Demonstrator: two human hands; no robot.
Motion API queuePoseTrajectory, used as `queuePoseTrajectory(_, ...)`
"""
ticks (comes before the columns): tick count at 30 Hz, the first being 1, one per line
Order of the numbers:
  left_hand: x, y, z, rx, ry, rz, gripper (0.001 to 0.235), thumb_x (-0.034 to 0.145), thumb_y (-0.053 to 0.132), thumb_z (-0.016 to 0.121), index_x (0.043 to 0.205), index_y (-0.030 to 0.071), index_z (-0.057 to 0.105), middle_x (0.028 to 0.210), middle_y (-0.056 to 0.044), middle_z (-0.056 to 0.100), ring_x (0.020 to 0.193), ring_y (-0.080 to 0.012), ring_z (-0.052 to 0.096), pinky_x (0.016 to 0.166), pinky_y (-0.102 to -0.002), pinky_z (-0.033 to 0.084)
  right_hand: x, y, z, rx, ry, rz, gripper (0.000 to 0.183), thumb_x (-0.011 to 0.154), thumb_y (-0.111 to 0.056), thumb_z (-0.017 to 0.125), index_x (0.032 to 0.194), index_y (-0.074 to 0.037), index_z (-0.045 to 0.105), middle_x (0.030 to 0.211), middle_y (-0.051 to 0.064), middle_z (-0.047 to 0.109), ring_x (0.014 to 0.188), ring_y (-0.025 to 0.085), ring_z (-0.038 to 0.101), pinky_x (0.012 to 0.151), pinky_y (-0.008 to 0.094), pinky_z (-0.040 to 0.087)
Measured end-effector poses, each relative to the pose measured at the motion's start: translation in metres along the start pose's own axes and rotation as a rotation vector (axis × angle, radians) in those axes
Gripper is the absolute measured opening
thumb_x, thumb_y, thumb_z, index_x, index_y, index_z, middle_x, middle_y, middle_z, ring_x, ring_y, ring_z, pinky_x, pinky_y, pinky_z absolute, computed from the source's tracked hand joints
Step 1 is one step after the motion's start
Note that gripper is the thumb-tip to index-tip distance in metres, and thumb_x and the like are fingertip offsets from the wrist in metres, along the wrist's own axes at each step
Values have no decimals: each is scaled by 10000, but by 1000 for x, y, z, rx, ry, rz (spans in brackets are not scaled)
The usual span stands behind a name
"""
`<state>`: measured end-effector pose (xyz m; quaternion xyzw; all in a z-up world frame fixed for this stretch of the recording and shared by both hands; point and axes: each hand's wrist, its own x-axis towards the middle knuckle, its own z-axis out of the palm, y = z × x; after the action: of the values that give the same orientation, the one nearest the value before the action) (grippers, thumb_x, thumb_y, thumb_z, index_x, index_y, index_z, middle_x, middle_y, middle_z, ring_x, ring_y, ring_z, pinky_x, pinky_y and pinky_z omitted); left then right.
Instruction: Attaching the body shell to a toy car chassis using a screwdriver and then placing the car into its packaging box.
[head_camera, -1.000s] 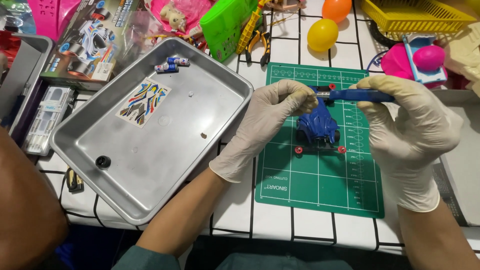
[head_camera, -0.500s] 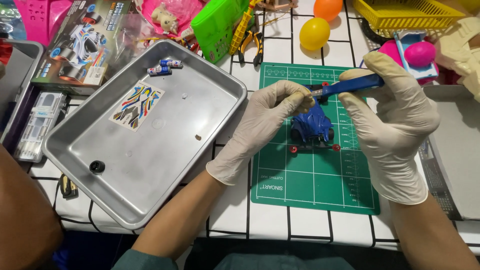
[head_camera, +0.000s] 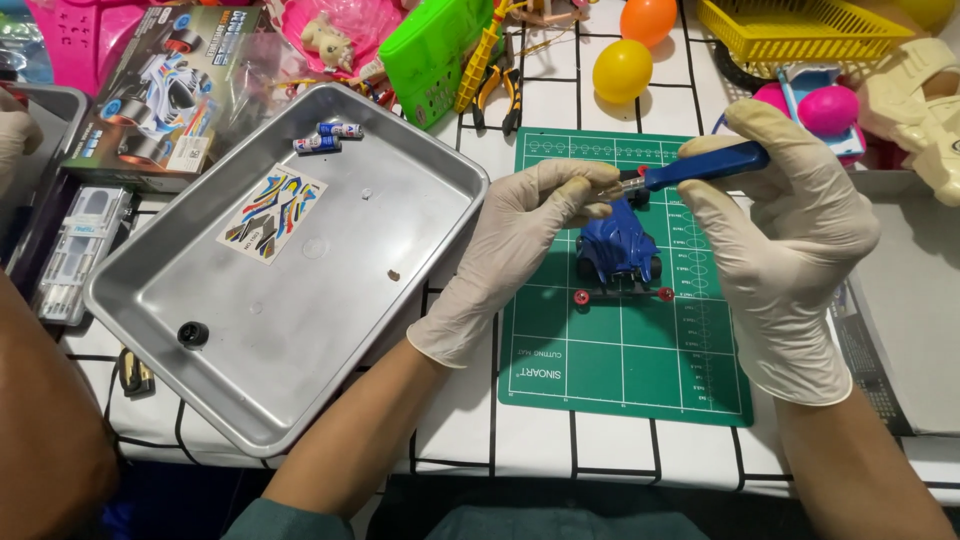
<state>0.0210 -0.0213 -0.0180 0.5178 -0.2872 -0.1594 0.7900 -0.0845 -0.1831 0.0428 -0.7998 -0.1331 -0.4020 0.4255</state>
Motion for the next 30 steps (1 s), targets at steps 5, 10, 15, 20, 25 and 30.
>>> queuePoseTrajectory(5, 5, -4, -7, 37, 216, -18, 277, 1068, 260, 539, 1227, 109, 708, 1132, -87, 781, 970, -124, 737, 869, -277, 598, 4, 7, 0, -13, 19, 30, 455, 1018, 212, 743, 1408, 187, 510, 1344, 346, 601, 1134, 432, 708, 1037, 452, 621)
queuePoseTrajectory(10, 10, -3, -3, 71, 416, -216, 618, 943, 455, 511, 1444, 92, 531, 1355, -163, 673, 1238, -272, 681, 1049, -375, 555, 27, 29, 4, 23, -63, 25, 455, 1043, 219, 694, 1443, 141, 491, 1220, 305, 639, 1146, 373, 687, 1073, 431, 614)
queuePoseTrajectory(15, 16, -24, -3, 67, 393, -341, 897, 876, 619, 418, 1589, 80, 358, 1246, -55, 573, 1238, -163, 549, 1145, -384, 436, 47, 67, 16, -83, -228, -90, 477, 1000, 163, 763, 1418, 73, 552, 1370, 255, 621, 1089, 305, 699, 1019, 393, 618)
queuePoseTrajectory(20, 24, -28, -9, -123, 358, -341, 623, 896, 618, 430, 1284, 140, 337, 1173, -60, 394, 1066, -199, 399, 874, -287, 387, 48, 78, 28, -65, -267, -136, 468, 1009, 146, 753, 1426, 73, 554, 1353, 278, 648, 1123, 364, 724, 1008, 413, 624)
queuePoseTrajectory(25, 25, -16, -4, -92, 386, -452, 961, 769, 689, 413, 1534, 107, 387, 1407, -125, 523, 1381, -306, 575, 1123, -376, 463, 41, 92, 32, -93, -276, -130, 472, 975, 158, 780, 1399, 67, 595, 1310, 284, 686, 1027, 326, 747, 971, 399, 634)
queuePoseTrajectory(30, 25, -9, -4, -81, 432, -468, 872, 769, 672, 437, 1401, 74, 497, 1430, -147, 569, 1312, -287, 644, 1015, -324, 532, 38, 101, 38, -96, -279, -155, 485, 961, 158, 796, 1395, 49, 608, 1308, 250, 698, 1043, 299, 736, 966, 375, 628)
